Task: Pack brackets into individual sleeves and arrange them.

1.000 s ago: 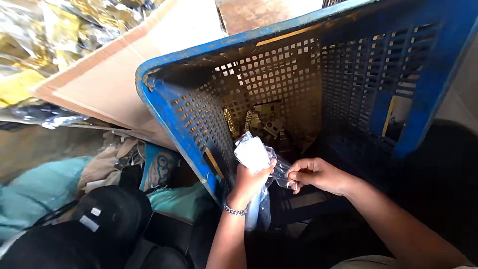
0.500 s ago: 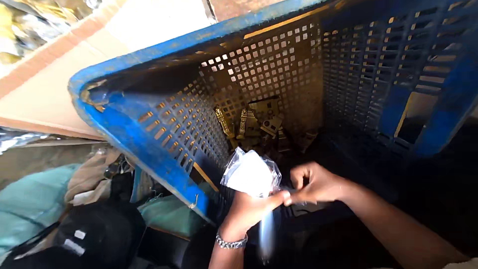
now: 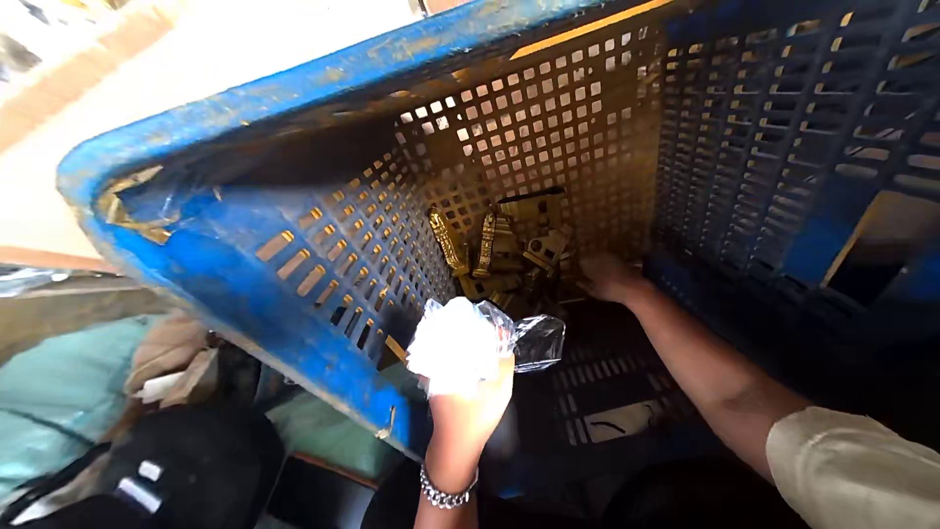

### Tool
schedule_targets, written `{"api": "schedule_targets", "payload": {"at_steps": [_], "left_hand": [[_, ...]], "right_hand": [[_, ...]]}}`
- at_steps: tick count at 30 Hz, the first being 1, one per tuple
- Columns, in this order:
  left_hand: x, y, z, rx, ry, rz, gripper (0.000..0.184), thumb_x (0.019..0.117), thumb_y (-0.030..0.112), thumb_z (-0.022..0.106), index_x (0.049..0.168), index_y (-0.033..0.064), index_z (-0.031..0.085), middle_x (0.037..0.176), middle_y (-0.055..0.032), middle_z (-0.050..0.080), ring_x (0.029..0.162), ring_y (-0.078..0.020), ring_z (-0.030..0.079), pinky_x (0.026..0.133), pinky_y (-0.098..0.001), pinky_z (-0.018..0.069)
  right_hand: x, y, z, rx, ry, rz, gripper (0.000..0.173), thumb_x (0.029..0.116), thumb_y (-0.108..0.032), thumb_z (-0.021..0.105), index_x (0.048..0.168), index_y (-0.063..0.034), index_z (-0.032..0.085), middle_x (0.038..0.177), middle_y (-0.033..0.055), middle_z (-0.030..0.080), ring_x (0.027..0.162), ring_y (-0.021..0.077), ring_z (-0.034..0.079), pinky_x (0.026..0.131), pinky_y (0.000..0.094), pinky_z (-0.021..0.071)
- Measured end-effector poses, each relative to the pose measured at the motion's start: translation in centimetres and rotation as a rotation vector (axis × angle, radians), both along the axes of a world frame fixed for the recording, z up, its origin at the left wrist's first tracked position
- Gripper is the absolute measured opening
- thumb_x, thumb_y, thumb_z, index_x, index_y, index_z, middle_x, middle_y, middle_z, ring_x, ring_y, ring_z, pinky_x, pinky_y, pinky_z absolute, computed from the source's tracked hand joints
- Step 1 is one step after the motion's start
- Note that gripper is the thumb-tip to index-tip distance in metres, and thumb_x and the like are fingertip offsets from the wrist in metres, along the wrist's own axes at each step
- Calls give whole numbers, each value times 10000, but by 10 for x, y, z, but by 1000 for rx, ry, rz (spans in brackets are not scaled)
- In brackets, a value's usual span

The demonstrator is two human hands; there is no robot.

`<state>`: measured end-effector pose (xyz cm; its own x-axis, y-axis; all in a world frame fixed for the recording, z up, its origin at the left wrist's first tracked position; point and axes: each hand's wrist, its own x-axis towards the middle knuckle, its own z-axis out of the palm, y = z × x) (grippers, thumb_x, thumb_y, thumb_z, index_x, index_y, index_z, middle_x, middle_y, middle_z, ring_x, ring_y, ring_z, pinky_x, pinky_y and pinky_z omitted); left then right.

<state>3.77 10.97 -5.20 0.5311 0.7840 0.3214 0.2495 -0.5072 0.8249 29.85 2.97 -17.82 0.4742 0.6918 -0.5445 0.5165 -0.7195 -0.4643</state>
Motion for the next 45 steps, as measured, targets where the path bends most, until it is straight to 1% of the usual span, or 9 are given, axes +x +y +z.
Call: {"api": "schedule_targets", "payload": {"at_steps": [9, 13, 17, 25, 29, 31, 34, 39, 45], "left_hand": [[-3, -8, 7, -127, -102, -35, 627, 747, 199, 867, 1195, -125, 572, 1025, -48, 690, 961, 17, 646, 896, -179, 539], [0, -16, 11, -128, -83, -62, 686, 742, 181, 870, 1261, -133, 549, 1078, -78, 683, 985, 27, 633, 906, -168, 522], [-2, -17, 10, -156, -41, -29, 605, 747, 150, 860, 1207, -132, 584, 1034, -99, 699, 952, -8, 652, 899, -202, 534], [4, -23, 13, -141, -33, -66, 505, 735, 113, 853, 1124, -119, 629, 972, -92, 710, 920, -1, 658, 870, -189, 538], [6, -39, 27, -599, -107, -107, 474, 799, 58, 820, 1177, -91, 577, 969, -69, 688, 871, -39, 671, 813, -203, 568], [7, -38, 38, -821, -177, -74, 348, 837, -17, 774, 1123, -32, 576, 880, -41, 671, 747, -58, 649, 692, -207, 562], [1, -32, 39, -814, -168, -95, 293, 835, -80, 746, 1075, -16, 590, 873, -26, 682, 781, -55, 665, 725, -209, 570], [3, -31, 12, -303, 25, -172, 355, 825, 76, 766, 1090, -126, 645, 972, -105, 717, 925, -24, 670, 878, -206, 547], [3, -37, 31, -533, -168, -71, 446, 844, 8, 772, 1208, -107, 541, 971, -51, 683, 874, -27, 662, 825, -207, 568]], "right_hand": [[-44, -129, 106, 831, 591, -577, 753, 794, -76, 765, 1466, -56, 426, 1204, 54, 653, 970, 136, 703, 838, 313, 625], [-75, -140, 136, 975, 789, -345, 282, 863, -152, 751, 1120, -166, 637, 928, -89, 723, 718, 22, 676, 631, 193, 583], [-89, -143, 131, 1273, 1051, -442, 438, 877, -310, 805, 1240, -147, 621, 1098, 55, 741, 982, 213, 732, 926, 406, 608], [-91, -147, 158, 913, 856, -294, 542, 814, -198, 819, 1298, -87, 601, 1133, 48, 729, 945, 237, 743, 761, 419, 659], [-116, -103, 157, 668, 820, -335, 351, 876, -59, 667, 1207, -41, 549, 937, 35, 722, 730, 146, 725, 623, 308, 635], [-130, -87, 146, 706, 409, -214, 415, 897, -96, 703, 1265, 40, 568, 1057, 71, 708, 870, 108, 711, 789, 266, 611], [-144, -68, 145, 381, 21, 139, 504, 978, -166, 646, 1369, 98, 468, 1312, 287, 593, 1053, 386, 688, 919, 517, 547], [-130, -43, 129, 467, 353, -134, 788, 934, -128, 706, 1550, 49, 247, 1529, 265, 416, 1384, 291, 485, 1148, 389, 403], [-130, -60, 139, 890, 673, -388, 573, 885, -80, 721, 1416, 16, 528, 1278, 112, 644, 1107, 89, 648, 925, 233, 555]]}}
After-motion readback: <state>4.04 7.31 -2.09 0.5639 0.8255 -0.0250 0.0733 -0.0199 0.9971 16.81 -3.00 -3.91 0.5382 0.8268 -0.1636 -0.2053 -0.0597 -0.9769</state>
